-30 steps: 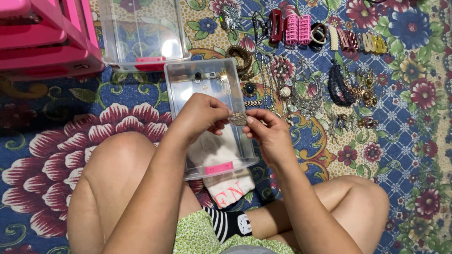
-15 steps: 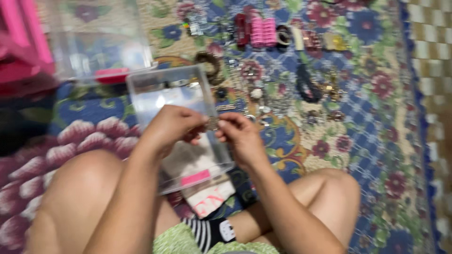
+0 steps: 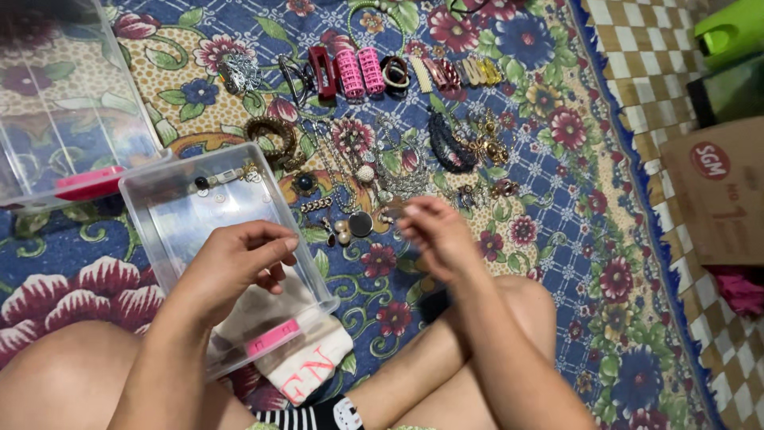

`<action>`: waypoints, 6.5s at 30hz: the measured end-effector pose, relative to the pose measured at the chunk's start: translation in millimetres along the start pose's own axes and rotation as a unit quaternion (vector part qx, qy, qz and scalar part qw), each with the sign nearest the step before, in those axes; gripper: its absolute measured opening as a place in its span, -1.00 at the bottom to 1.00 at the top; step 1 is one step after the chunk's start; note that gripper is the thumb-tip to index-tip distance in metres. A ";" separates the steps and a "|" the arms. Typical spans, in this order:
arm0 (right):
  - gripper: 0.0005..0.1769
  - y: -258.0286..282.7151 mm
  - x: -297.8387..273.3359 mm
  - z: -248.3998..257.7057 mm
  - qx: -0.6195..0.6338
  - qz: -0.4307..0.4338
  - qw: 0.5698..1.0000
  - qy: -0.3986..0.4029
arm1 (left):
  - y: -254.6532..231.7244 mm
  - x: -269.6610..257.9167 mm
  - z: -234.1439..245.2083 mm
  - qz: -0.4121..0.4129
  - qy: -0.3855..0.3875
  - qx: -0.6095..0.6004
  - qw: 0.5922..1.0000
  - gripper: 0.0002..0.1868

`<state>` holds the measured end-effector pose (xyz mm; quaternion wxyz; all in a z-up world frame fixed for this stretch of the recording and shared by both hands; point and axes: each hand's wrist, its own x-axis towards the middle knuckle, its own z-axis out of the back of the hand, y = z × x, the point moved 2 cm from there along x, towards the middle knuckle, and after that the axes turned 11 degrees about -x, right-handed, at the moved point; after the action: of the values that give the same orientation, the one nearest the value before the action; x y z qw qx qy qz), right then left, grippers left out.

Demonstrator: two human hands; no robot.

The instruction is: The person sits on a floral mat and organizes jewelry by picking up earrings, necklaces, and hair clips from the floor and placing them into a clear plastic storage box. They wipe the inside of the box with a cloth and continue sorting items into the container.

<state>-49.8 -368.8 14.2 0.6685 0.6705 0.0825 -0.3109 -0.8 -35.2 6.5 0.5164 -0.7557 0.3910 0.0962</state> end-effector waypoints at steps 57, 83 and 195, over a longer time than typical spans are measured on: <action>-0.80 -31.8 258.2 325.2 0.043 0.108 0.931 -0.346 | 185.4 107.4 -205.0 -0.457 0.038 0.526 0.716 -0.77; -0.84 -19.8 253.2 339.2 0.084 0.071 0.957 -0.269 | 181.1 106.6 -214.5 -0.439 0.046 0.584 0.681 -0.71; -0.69 4.5 45.1 -273.3 -0.578 0.428 0.688 0.095 | -6.3 -13.4 104.6 -0.027 -0.350 0.300 0.887 -0.58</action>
<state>72.2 -123.9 -29.6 0.9729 0.1396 0.0134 0.1837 21.6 61.9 -28.6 0.8243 -0.4923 0.1744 0.2185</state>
